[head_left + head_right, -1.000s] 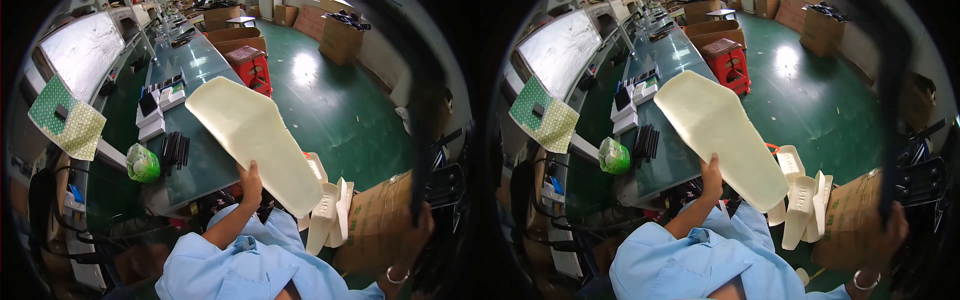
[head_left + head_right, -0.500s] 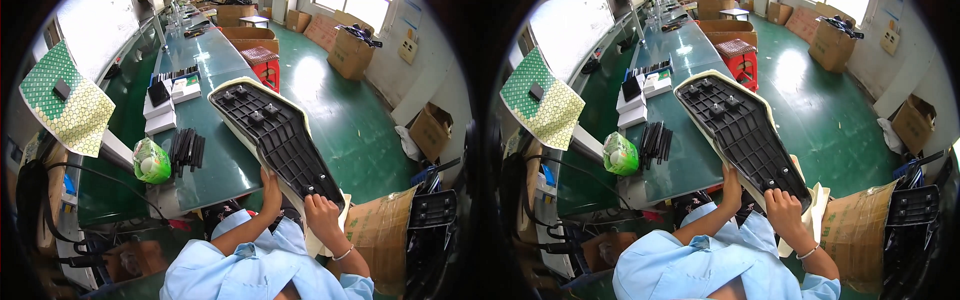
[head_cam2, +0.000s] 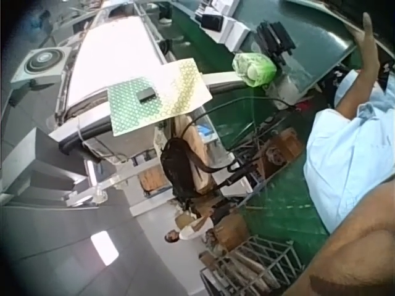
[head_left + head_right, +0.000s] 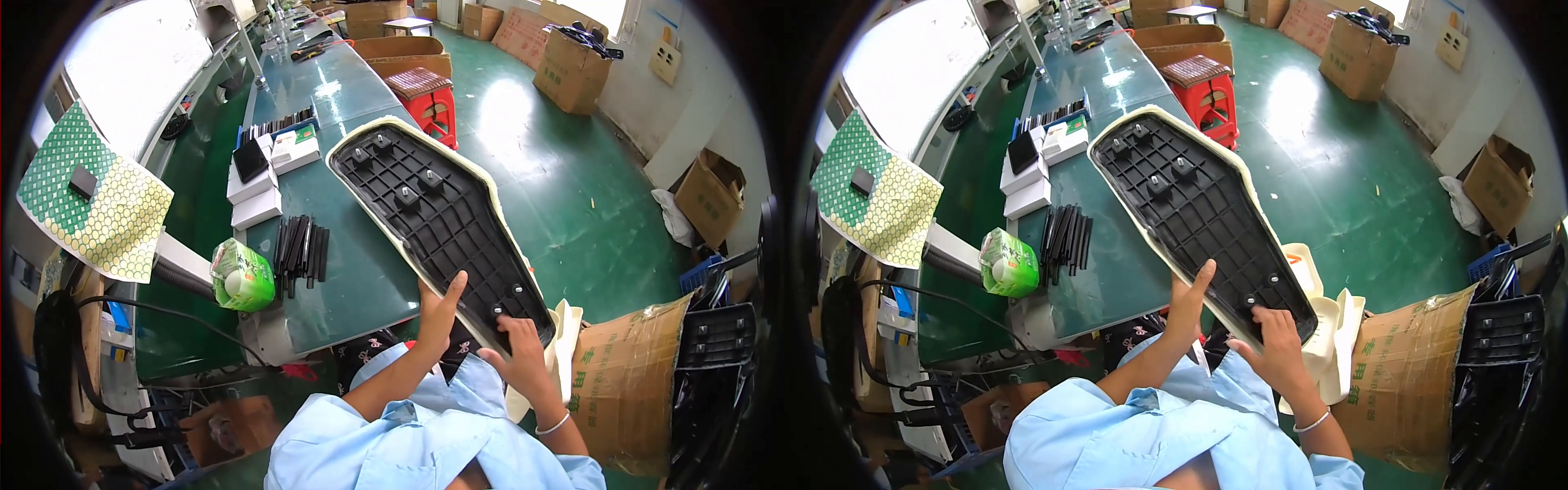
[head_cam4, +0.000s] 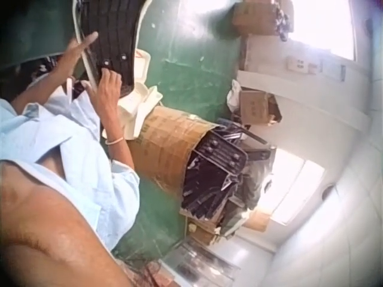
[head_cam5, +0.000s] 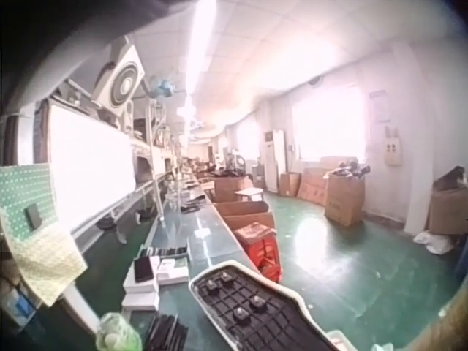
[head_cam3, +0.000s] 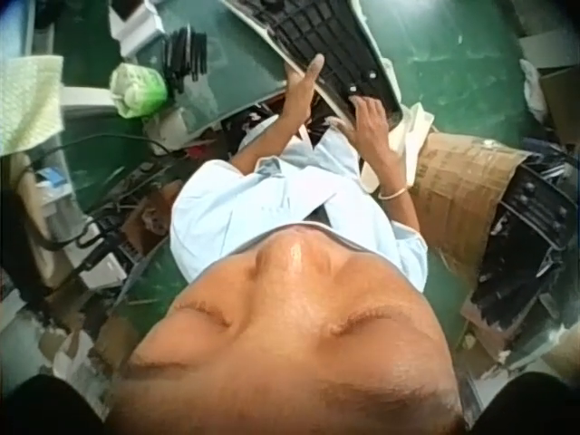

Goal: Assembling bicycle saddle components using a pneumatic stapler and preparing foam padding for assembly.

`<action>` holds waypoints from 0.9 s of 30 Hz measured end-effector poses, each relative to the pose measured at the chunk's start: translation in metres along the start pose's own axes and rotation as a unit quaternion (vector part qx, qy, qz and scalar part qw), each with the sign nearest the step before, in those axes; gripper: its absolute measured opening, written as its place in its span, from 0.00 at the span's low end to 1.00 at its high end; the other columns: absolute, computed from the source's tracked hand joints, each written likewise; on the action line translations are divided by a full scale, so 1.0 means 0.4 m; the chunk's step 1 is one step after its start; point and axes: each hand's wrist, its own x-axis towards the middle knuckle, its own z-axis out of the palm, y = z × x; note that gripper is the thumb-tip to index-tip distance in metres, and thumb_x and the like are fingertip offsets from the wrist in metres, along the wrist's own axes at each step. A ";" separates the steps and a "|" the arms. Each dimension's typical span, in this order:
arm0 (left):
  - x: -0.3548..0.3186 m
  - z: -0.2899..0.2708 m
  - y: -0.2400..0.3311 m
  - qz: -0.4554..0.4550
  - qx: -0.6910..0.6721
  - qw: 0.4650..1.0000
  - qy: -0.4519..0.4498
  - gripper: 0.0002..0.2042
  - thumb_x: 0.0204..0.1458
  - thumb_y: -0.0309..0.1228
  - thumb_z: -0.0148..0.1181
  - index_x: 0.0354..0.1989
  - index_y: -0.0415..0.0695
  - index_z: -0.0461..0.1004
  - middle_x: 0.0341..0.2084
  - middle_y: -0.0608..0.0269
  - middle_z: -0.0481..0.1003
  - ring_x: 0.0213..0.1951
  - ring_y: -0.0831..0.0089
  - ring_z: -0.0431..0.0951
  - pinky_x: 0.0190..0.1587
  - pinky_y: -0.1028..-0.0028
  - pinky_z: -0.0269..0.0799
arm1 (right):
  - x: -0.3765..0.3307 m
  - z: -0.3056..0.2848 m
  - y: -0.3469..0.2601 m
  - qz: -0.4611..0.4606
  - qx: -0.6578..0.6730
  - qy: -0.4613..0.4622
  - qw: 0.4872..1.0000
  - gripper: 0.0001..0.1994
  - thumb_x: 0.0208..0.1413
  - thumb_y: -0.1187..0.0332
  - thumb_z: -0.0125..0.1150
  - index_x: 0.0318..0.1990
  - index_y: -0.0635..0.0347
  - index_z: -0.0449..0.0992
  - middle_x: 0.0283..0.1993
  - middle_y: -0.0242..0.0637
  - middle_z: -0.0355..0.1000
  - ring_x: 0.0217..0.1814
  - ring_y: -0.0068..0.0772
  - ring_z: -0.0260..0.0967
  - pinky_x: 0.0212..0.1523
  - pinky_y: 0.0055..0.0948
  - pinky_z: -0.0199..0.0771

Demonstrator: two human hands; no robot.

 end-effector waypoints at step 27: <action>0.232 0.072 0.168 0.001 -0.095 0.979 -0.182 0.35 0.47 0.32 0.65 0.60 0.40 0.52 0.54 0.62 0.62 0.55 0.72 0.61 0.58 0.73 0.57 | 0.201 -0.041 0.097 0.113 0.282 0.371 0.878 0.44 0.46 0.57 0.64 0.66 0.53 0.42 0.66 0.40 0.45 0.67 0.38 0.44 0.64 0.36 0.47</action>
